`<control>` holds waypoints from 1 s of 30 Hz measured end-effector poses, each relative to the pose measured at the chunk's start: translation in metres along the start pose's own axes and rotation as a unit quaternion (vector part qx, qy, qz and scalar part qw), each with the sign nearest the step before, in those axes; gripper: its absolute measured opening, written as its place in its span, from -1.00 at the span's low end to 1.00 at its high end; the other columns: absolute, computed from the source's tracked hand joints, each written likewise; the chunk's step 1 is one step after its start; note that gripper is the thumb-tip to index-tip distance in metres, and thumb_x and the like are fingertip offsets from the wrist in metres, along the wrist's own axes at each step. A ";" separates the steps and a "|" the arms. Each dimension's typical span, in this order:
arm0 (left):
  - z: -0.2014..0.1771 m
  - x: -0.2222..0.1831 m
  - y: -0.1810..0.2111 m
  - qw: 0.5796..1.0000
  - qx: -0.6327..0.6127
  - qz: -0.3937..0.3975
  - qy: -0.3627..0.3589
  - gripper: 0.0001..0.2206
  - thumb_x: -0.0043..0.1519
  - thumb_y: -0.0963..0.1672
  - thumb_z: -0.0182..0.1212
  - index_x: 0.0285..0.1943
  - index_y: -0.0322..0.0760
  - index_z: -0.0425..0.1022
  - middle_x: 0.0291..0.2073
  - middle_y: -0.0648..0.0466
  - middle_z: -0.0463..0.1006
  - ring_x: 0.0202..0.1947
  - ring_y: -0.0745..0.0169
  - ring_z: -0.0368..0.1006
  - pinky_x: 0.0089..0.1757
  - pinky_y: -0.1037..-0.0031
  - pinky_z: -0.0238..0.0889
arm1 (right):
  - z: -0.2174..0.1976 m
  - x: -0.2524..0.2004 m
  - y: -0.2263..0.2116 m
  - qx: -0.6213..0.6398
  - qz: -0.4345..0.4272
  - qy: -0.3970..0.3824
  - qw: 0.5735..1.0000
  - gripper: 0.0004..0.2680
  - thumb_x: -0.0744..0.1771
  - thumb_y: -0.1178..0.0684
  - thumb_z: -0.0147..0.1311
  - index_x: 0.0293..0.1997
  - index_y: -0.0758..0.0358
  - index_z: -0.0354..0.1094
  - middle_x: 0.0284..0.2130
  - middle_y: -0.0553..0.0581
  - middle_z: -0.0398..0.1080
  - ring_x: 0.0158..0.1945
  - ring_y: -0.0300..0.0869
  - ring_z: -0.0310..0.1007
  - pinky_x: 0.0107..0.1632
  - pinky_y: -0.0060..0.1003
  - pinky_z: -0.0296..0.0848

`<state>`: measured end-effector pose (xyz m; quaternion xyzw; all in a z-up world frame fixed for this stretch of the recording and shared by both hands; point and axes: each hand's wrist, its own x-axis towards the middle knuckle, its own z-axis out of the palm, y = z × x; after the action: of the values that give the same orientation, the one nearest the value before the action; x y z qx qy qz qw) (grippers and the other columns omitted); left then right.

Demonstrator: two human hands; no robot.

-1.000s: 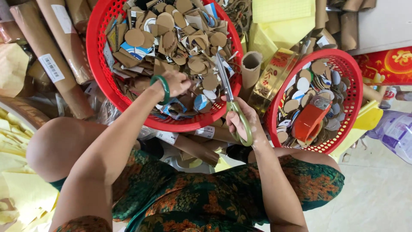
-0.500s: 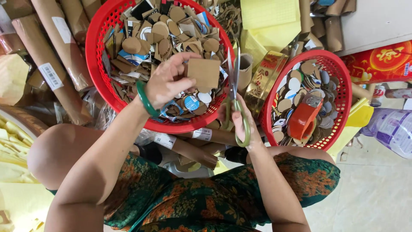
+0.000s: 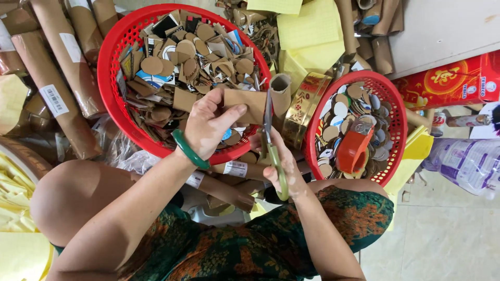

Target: Cutting circular shapes from cardboard pieces using scissors.

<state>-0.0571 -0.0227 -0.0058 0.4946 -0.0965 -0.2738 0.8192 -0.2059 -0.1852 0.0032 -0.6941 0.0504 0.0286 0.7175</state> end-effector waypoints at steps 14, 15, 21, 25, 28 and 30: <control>0.008 -0.034 0.018 0.995 0.096 0.005 0.013 -0.88 0.31 -0.21 0.22 -0.04 -0.43 0.44 -0.23 0.08 0.64 -0.42 0.49 0.49 -0.35 0.63 0.43 | 0.002 -0.017 -0.008 -0.003 0.032 -0.008 0.999 -0.08 0.16 -0.59 0.27 0.52 0.33 -0.01 0.06 0.10 0.31 0.11 -0.18 0.30 0.24 -0.25 0.28; 0.009 -0.034 0.018 0.995 0.098 0.008 0.011 -0.87 0.31 -0.22 0.22 -0.03 -0.43 0.45 -0.23 0.08 0.65 -0.42 0.50 0.49 -0.35 0.63 0.43 | 0.001 -0.018 -0.006 -0.021 0.037 0.000 0.999 -0.08 0.16 -0.59 0.26 0.51 0.32 0.03 -0.01 0.08 0.31 0.03 -0.20 0.32 0.17 -0.28 0.33; 0.000 -0.028 0.025 0.995 0.093 0.022 -0.025 -0.84 0.30 -0.24 0.21 0.03 -0.43 0.45 -0.15 0.10 0.65 -0.29 0.50 0.52 -0.32 0.62 0.45 | -0.006 -0.019 0.001 -0.069 0.020 0.018 0.997 -0.18 0.19 -0.53 0.27 0.43 0.35 0.14 -0.30 -0.01 0.34 -0.30 -0.35 0.24 -0.25 -0.45 0.22; -0.005 -0.026 0.034 0.995 0.086 0.009 -0.052 -0.81 0.30 -0.25 0.20 0.07 -0.42 0.45 -0.12 0.10 0.64 -0.23 0.49 0.53 -0.31 0.62 0.45 | -0.011 -0.019 -0.002 -0.113 0.026 0.018 0.993 -0.22 0.22 -0.53 0.24 0.42 0.35 0.20 -0.40 -0.04 0.35 -0.36 -0.38 0.23 -0.29 -0.47 0.20; -0.006 -0.027 0.024 0.996 0.072 0.008 -0.042 -0.81 0.28 -0.24 0.21 0.05 -0.41 0.45 -0.13 0.09 0.63 -0.22 0.48 0.53 -0.31 0.58 0.45 | -0.006 -0.018 -0.006 -0.076 0.044 0.014 0.996 -0.18 0.18 -0.49 0.30 0.44 0.37 0.20 -0.35 0.04 0.33 -0.33 -0.32 0.20 -0.27 -0.41 0.16; -0.010 -0.027 0.008 0.945 0.303 0.111 -0.045 -0.88 0.29 -0.20 0.32 -0.08 -0.41 0.53 -0.25 0.06 0.68 -0.25 0.45 0.60 -0.16 0.52 0.52 | 0.003 -0.014 -0.010 0.046 0.018 -0.023 0.999 -0.15 0.20 -0.51 0.31 0.45 0.34 0.00 0.03 0.06 0.33 0.09 -0.26 0.31 0.19 -0.33 0.28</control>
<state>-0.0726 0.0021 -0.0009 0.6930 -0.2662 -0.1608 0.6504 -0.2188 -0.1826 0.0146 -0.6584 0.0482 0.0550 0.7491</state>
